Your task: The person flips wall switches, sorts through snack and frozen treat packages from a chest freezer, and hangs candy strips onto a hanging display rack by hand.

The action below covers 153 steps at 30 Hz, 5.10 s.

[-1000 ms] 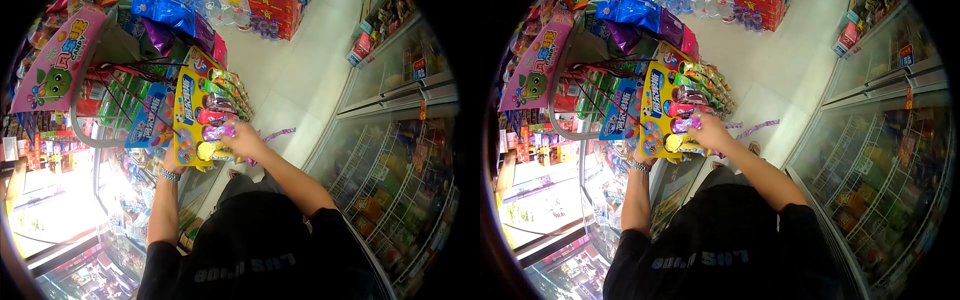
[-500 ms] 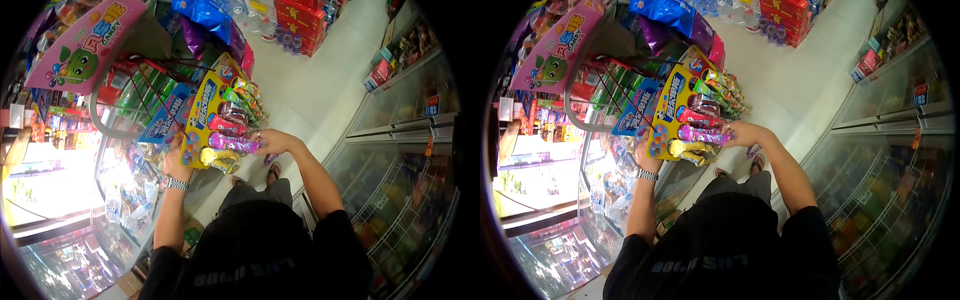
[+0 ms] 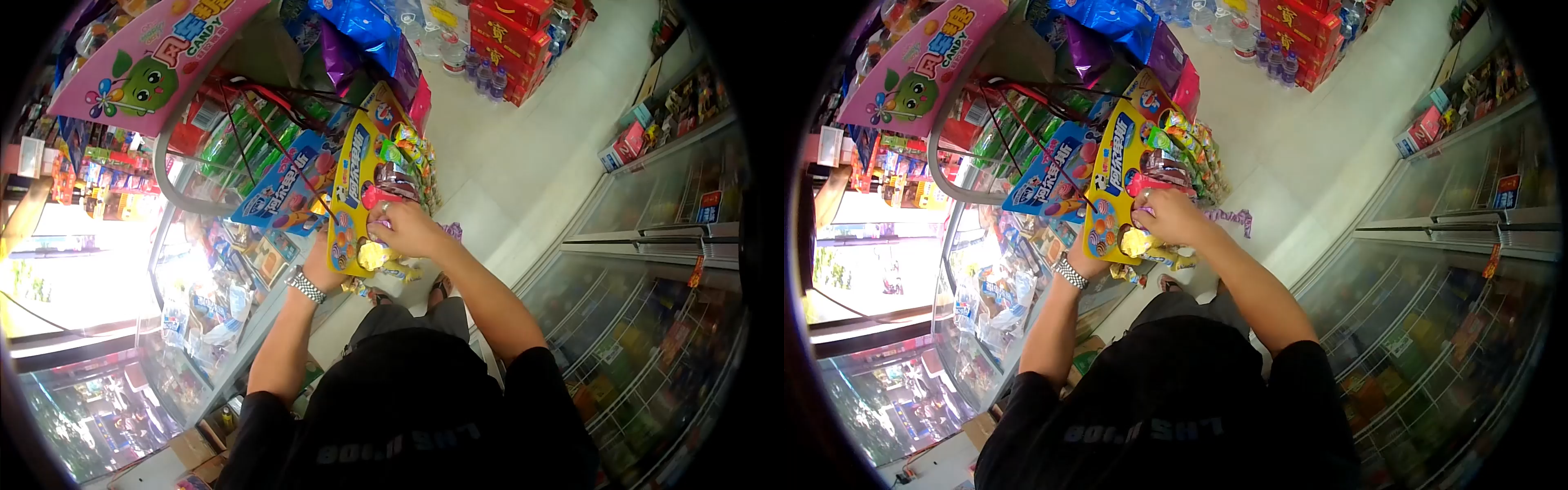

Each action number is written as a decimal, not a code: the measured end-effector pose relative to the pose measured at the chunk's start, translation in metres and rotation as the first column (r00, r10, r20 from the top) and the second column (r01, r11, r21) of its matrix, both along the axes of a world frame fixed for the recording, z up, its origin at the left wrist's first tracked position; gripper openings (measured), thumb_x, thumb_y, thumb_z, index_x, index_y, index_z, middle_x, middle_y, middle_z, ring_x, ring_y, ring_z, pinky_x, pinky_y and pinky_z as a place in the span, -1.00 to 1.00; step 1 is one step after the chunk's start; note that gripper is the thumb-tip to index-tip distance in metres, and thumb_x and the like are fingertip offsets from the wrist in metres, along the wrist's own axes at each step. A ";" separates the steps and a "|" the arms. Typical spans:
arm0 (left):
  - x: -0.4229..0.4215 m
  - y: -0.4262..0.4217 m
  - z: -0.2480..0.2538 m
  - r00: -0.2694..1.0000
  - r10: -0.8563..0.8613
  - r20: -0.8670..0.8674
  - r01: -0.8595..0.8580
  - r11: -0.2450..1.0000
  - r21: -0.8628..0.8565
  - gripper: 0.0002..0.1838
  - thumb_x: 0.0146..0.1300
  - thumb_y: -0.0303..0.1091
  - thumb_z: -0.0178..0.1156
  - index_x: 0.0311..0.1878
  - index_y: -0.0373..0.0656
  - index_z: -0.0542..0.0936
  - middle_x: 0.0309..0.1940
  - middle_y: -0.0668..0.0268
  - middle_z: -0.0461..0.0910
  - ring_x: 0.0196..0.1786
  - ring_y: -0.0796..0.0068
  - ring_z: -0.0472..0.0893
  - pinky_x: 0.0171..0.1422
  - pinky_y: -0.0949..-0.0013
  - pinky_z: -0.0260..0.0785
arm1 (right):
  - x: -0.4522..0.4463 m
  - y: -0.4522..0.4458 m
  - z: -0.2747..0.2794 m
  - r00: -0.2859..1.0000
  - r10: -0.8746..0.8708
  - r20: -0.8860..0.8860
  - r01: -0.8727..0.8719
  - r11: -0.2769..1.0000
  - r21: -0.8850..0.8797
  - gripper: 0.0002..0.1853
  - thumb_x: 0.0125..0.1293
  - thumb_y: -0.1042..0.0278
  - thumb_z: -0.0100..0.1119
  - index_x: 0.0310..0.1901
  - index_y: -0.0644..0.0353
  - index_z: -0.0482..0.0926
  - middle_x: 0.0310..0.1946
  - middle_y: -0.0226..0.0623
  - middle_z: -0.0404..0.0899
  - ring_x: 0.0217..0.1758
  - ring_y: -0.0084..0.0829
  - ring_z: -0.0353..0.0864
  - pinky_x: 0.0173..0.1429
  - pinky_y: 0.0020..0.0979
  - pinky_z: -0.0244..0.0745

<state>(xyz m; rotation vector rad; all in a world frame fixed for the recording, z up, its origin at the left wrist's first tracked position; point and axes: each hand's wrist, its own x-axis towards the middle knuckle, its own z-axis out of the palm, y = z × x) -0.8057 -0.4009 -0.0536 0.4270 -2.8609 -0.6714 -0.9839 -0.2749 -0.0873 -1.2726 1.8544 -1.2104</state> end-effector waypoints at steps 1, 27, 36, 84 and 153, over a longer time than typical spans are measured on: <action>-0.002 -0.004 0.001 0.993 -0.110 0.045 0.104 0.988 0.117 -0.54 0.10 -0.24 0.32 0.07 -0.17 0.55 0.02 -0.02 0.57 0.04 -0.09 0.49 0.21 0.02 0.28 | -0.008 0.010 0.005 0.996 0.054 0.070 -0.052 0.998 -0.017 -0.65 0.25 0.09 0.27 -0.14 0.24 0.66 -0.24 0.05 0.69 -0.14 -0.06 0.71 -0.05 -0.12 0.56; -0.016 0.009 0.020 0.985 -0.078 0.153 0.081 0.997 -0.014 -0.48 0.09 -0.17 0.31 0.09 -0.22 0.55 0.15 -0.01 0.54 0.22 -0.08 0.47 0.44 -0.06 0.20 | -0.038 0.033 -0.013 0.979 0.171 0.110 -0.153 0.976 -0.156 -0.64 0.27 0.09 0.38 -0.22 0.30 0.66 -0.28 -0.23 0.69 -0.26 -0.33 0.67 -0.12 -0.35 0.54; -0.017 0.007 0.022 0.995 -0.094 0.041 0.099 0.981 -0.164 -0.63 0.09 -0.32 0.25 -0.02 -0.23 0.58 -0.06 0.01 0.58 0.05 -0.06 0.52 0.35 0.02 0.30 | -0.049 0.092 -0.072 0.656 0.082 0.751 -0.099 0.995 -0.022 -0.88 0.39 0.37 0.25 -0.19 0.24 0.62 -0.43 -0.52 0.58 -0.36 -0.65 0.47 -0.17 -0.51 0.47; 0.010 -0.027 0.004 0.936 -0.202 0.288 0.221 0.975 -0.035 -0.45 0.06 -0.12 0.42 0.09 -0.16 0.54 0.07 0.07 0.58 0.10 -0.04 0.56 0.14 0.12 0.48 | 0.018 0.022 -0.005 0.983 -0.159 -0.093 0.143 0.977 -0.159 -0.73 0.28 0.18 0.27 -0.11 0.17 0.59 -0.23 -0.06 0.66 -0.07 0.03 0.61 0.08 -0.05 0.47; 0.017 0.005 0.037 0.910 0.415 0.023 -0.172 0.326 0.930 -0.34 0.02 -0.55 0.19 0.30 -0.29 0.38 0.17 0.18 0.51 0.24 0.24 0.49 0.41 0.17 0.26 | 0.056 0.006 0.015 0.943 -0.318 -0.103 0.308 0.946 -0.103 -0.83 0.14 0.37 0.17 -0.35 0.27 0.69 -0.29 -0.11 0.69 -0.30 -0.16 0.76 -0.31 -0.19 0.66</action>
